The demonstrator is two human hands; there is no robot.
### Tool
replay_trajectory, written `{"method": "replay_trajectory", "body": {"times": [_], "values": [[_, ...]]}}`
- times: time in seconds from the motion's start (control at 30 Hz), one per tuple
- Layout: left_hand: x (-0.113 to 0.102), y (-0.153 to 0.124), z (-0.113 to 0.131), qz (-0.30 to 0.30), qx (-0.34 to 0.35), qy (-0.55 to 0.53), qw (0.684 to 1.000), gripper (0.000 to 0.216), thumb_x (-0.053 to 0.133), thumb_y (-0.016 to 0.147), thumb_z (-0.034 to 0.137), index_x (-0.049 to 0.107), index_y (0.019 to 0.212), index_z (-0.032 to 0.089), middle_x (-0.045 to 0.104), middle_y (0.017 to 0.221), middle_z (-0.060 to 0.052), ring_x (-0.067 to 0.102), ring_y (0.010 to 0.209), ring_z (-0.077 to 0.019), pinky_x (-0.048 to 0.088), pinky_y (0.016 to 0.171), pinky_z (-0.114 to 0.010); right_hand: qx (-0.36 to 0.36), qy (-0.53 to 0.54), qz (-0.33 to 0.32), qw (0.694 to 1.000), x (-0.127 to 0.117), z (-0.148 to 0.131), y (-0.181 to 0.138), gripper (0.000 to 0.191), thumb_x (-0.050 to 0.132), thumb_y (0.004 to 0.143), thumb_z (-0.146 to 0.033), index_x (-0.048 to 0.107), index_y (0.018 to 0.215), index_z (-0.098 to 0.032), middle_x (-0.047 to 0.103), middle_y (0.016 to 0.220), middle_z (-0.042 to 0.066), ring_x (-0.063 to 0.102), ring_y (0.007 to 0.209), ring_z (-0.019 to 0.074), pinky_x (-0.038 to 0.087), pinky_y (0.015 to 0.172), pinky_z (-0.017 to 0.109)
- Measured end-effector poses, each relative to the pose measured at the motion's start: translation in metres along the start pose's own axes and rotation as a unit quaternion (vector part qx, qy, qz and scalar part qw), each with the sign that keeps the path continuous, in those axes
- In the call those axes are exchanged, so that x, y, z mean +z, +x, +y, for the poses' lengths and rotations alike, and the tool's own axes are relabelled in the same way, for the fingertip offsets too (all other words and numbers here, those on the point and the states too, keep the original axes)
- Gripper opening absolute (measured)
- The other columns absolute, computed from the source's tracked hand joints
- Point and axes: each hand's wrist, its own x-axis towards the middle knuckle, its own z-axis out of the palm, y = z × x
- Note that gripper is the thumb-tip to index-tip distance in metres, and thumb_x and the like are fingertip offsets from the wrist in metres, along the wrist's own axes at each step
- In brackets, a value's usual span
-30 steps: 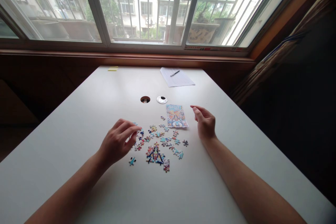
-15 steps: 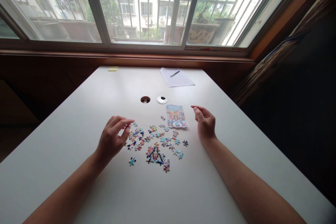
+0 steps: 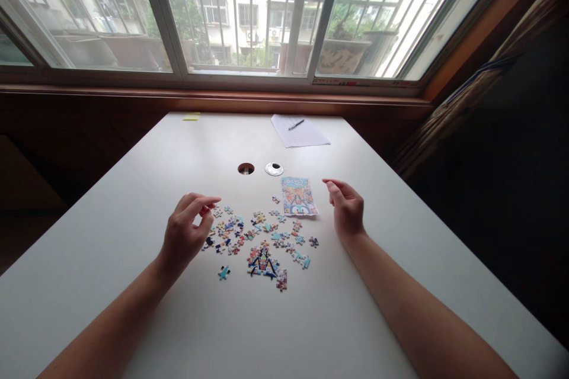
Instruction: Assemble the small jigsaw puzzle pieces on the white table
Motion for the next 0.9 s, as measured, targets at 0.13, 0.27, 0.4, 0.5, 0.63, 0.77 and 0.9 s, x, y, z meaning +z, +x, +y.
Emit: {"method": "replay_trajectory", "body": {"times": [0.13,0.27,0.4,0.5,0.63,0.77,0.9], "values": [[-0.0018,-0.0001,0.0023,0.012,-0.014,-0.008,1.000,0.027,0.050,0.090,0.008,0.070,0.104,0.018,0.063,0.091,-0.004,0.060,0.083,-0.0175,0.052,0.080,-0.034,0.002,-0.003,-0.007,1.000,0.0000,0.0001,-0.0003,0.026,0.064,0.087,-0.038,0.078,0.097,-0.018,0.055,0.062,-0.002,0.045,0.058,0.0118,0.037,0.055,0.026],[-0.0032,-0.0004,0.0020,0.017,-0.024,-0.011,1.000,0.027,0.050,0.089,0.008,0.070,0.103,0.018,0.063,0.090,-0.004,0.060,0.083,-0.0177,0.052,0.080,-0.034,0.002,-0.004,-0.008,1.000,-0.0001,0.0001,-0.0004,0.026,0.064,0.087,-0.039,0.077,0.097,-0.018,0.056,0.063,-0.002,0.046,0.058,0.0118,0.037,0.055,0.026],[-0.0033,-0.0006,0.0007,0.016,-0.030,-0.017,0.999,0.028,0.049,0.088,0.007,0.070,0.102,0.018,0.063,0.090,-0.004,0.059,0.083,-0.0180,0.051,0.080,-0.034,0.003,-0.005,-0.005,1.000,-0.0004,-0.0001,-0.0005,0.027,0.064,0.087,-0.039,0.077,0.098,-0.018,0.058,0.065,-0.002,0.046,0.058,0.0118,0.037,0.055,0.026],[-0.0026,-0.0006,0.0001,0.012,-0.033,-0.021,0.999,0.029,0.049,0.087,0.007,0.070,0.103,0.018,0.063,0.091,-0.004,0.059,0.084,-0.0183,0.050,0.080,-0.035,0.002,-0.007,-0.006,1.000,-0.0006,-0.0004,-0.0006,0.027,0.064,0.087,-0.039,0.077,0.097,-0.018,0.057,0.064,-0.002,0.046,0.058,0.0119,0.038,0.055,0.026],[-0.0027,-0.0006,-0.0002,0.006,-0.035,-0.027,0.999,0.030,0.048,0.088,0.006,0.070,0.103,0.019,0.063,0.090,-0.004,0.058,0.085,-0.0191,0.049,0.080,-0.035,-0.001,-0.008,-0.010,1.000,-0.0006,-0.0008,-0.0009,0.026,0.064,0.088,-0.038,0.077,0.097,-0.018,0.056,0.064,-0.002,0.046,0.058,0.0116,0.037,0.055,0.026],[-0.0044,-0.0009,-0.0001,-0.003,-0.038,-0.037,0.999,0.032,0.046,0.088,0.005,0.070,0.103,0.020,0.062,0.089,-0.004,0.057,0.085,-0.0193,0.048,0.080,-0.035,-0.002,-0.007,-0.006,1.000,0.0000,-0.0013,-0.0014,0.025,0.064,0.088,-0.037,0.077,0.097,-0.019,0.056,0.063,-0.002,0.045,0.058,0.0116,0.037,0.055,0.026],[-0.0052,-0.0020,-0.0001,-0.014,-0.038,-0.041,0.998,0.037,0.044,0.087,0.003,0.070,0.105,0.021,0.061,0.087,-0.003,0.056,0.085,-0.0196,0.046,0.079,-0.035,-0.006,-0.005,-0.008,1.000,0.0005,-0.0029,-0.0020,0.025,0.064,0.088,-0.038,0.077,0.097,-0.019,0.055,0.062,-0.003,0.045,0.057,0.0119,0.037,0.055,0.026]]}}
